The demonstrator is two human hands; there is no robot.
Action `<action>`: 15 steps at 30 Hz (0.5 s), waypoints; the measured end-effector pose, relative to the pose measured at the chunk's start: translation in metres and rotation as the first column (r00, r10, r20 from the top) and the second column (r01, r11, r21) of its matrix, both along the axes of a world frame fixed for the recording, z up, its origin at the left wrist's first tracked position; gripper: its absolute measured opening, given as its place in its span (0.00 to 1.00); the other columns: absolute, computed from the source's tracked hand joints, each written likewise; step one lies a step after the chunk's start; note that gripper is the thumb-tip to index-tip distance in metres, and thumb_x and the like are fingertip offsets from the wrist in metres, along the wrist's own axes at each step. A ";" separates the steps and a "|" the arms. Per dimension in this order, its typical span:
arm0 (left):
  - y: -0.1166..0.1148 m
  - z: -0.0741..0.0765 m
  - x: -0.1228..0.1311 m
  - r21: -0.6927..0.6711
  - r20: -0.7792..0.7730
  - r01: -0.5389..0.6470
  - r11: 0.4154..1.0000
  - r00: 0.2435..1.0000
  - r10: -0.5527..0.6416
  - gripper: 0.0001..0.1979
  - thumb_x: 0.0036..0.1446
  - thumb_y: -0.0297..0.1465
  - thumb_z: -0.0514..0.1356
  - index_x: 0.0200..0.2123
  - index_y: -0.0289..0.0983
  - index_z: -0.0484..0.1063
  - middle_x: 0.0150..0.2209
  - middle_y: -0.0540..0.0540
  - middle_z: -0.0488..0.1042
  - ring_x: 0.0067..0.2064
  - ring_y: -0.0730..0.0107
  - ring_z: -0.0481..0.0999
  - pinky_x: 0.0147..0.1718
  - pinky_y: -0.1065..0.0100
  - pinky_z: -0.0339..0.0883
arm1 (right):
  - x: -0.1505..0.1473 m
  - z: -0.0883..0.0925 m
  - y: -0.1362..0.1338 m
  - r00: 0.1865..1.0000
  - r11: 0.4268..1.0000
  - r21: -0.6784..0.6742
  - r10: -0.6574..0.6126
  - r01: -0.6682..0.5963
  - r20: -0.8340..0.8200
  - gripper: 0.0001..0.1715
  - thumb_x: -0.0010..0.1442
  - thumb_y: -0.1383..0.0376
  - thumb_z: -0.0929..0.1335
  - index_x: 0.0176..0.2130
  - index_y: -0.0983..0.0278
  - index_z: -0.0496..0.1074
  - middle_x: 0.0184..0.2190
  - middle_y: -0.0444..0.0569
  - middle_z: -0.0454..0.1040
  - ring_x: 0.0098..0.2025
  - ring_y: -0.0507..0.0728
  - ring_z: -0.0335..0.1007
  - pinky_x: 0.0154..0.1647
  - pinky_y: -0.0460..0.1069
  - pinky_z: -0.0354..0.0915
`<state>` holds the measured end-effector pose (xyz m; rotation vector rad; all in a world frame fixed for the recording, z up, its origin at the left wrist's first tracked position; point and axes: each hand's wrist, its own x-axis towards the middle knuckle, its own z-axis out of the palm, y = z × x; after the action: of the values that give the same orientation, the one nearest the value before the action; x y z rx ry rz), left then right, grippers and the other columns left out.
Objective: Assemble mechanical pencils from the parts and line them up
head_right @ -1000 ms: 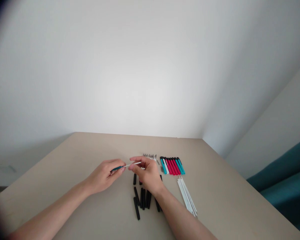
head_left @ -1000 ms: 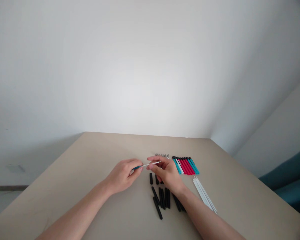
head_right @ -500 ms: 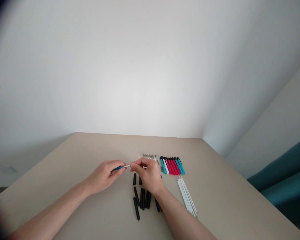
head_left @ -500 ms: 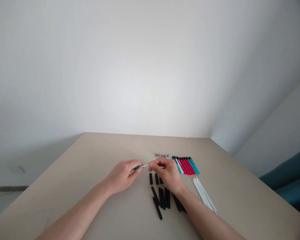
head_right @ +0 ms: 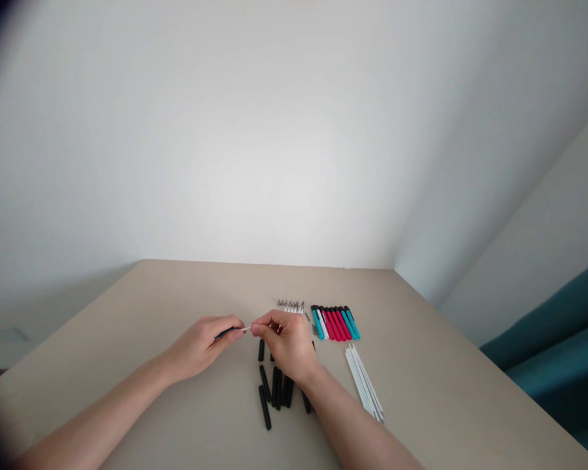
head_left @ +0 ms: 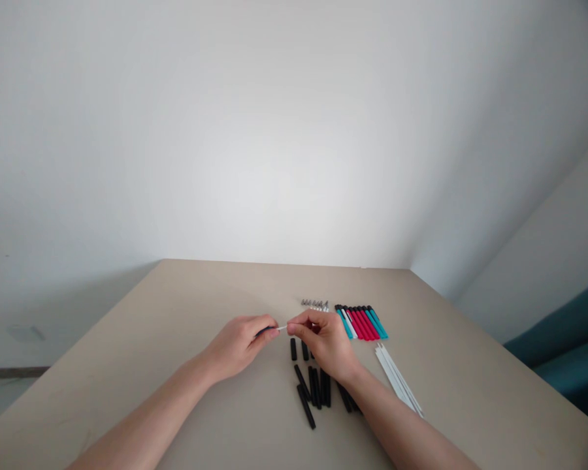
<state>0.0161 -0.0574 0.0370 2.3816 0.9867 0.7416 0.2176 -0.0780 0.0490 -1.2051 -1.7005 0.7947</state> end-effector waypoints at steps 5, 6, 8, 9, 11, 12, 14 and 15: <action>0.000 0.001 -0.001 0.006 -0.007 -0.001 1.000 1.000 0.001 0.14 0.65 0.38 0.47 0.35 0.38 0.69 0.26 0.52 0.68 0.28 0.74 0.65 0.30 0.74 0.57 | -0.002 0.005 -0.001 0.991 0.996 0.015 -0.090 0.089 0.098 0.12 0.56 0.62 0.67 0.25 0.65 0.75 0.18 0.43 0.70 0.20 0.48 0.57 0.21 0.43 0.52; 0.000 0.001 -0.001 -0.005 -0.008 -0.002 1.000 1.000 0.002 0.14 0.65 0.38 0.48 0.35 0.39 0.69 0.27 0.52 0.68 0.28 0.74 0.65 0.30 0.74 0.57 | -0.002 0.006 -0.002 0.988 0.994 0.027 -0.107 0.104 0.112 0.12 0.56 0.62 0.67 0.25 0.65 0.75 0.18 0.43 0.70 0.20 0.48 0.57 0.21 0.43 0.52; -0.001 0.003 0.000 -0.023 -0.004 -0.008 1.000 1.000 0.008 0.14 0.65 0.38 0.48 0.36 0.39 0.69 0.28 0.51 0.70 0.28 0.73 0.66 0.30 0.74 0.57 | -0.003 0.005 -0.003 0.986 0.993 0.040 -0.115 0.111 0.117 0.13 0.56 0.61 0.67 0.25 0.65 0.75 0.18 0.43 0.70 0.20 0.48 0.57 0.21 0.43 0.53; -0.002 0.004 0.000 -0.027 -0.001 -0.008 1.000 1.000 0.008 0.13 0.65 0.38 0.48 0.37 0.39 0.69 0.29 0.51 0.71 0.29 0.73 0.67 0.31 0.73 0.58 | -0.003 0.005 -0.004 0.988 0.993 0.038 -0.111 0.108 0.111 0.13 0.57 0.61 0.67 0.26 0.64 0.76 0.18 0.43 0.70 0.20 0.48 0.57 0.22 0.43 0.53; -0.002 0.005 0.000 -0.024 0.000 0.001 1.000 1.000 -0.001 0.13 0.65 0.37 0.48 0.38 0.39 0.69 0.30 0.50 0.72 0.31 0.72 0.68 0.32 0.73 0.58 | -0.003 0.004 -0.005 0.992 0.996 0.021 -0.087 0.085 0.092 0.14 0.57 0.59 0.67 0.26 0.64 0.76 0.19 0.43 0.70 0.20 0.48 0.56 0.22 0.43 0.52; -0.002 0.005 0.000 -0.019 -0.002 0.008 1.000 1.000 -0.008 0.13 0.65 0.37 0.48 0.38 0.39 0.69 0.30 0.50 0.72 0.31 0.72 0.68 0.32 0.73 0.58 | -0.004 0.003 -0.006 0.994 0.998 0.009 -0.069 0.068 0.086 0.15 0.57 0.58 0.67 0.26 0.64 0.76 0.19 0.43 0.70 0.20 0.48 0.56 0.21 0.43 0.52; -0.002 0.005 0.000 -0.005 -0.016 0.017 1.000 1.000 -0.017 0.13 0.65 0.37 0.48 0.35 0.39 0.69 0.28 0.51 0.70 0.29 0.73 0.67 0.31 0.73 0.57 | -0.003 0.004 -0.006 0.995 0.999 -0.014 -0.029 0.030 0.100 0.19 0.58 0.55 0.66 0.25 0.65 0.76 0.17 0.42 0.67 0.19 0.48 0.54 0.20 0.44 0.50; -0.003 0.005 0.000 0.006 -0.023 0.016 1.000 1.000 -0.016 0.14 0.65 0.37 0.47 0.33 0.38 0.68 0.26 0.52 0.68 0.28 0.74 0.66 0.30 0.74 0.56 | -0.002 0.005 -0.006 0.992 1.000 -0.019 -0.012 0.014 0.124 0.21 0.58 0.54 0.66 0.24 0.65 0.76 0.15 0.41 0.65 0.18 0.48 0.53 0.20 0.44 0.49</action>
<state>0.0164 -0.0601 0.0422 2.4055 0.9751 0.7135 0.2151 -0.0841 0.0541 -1.3013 -1.7866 0.7444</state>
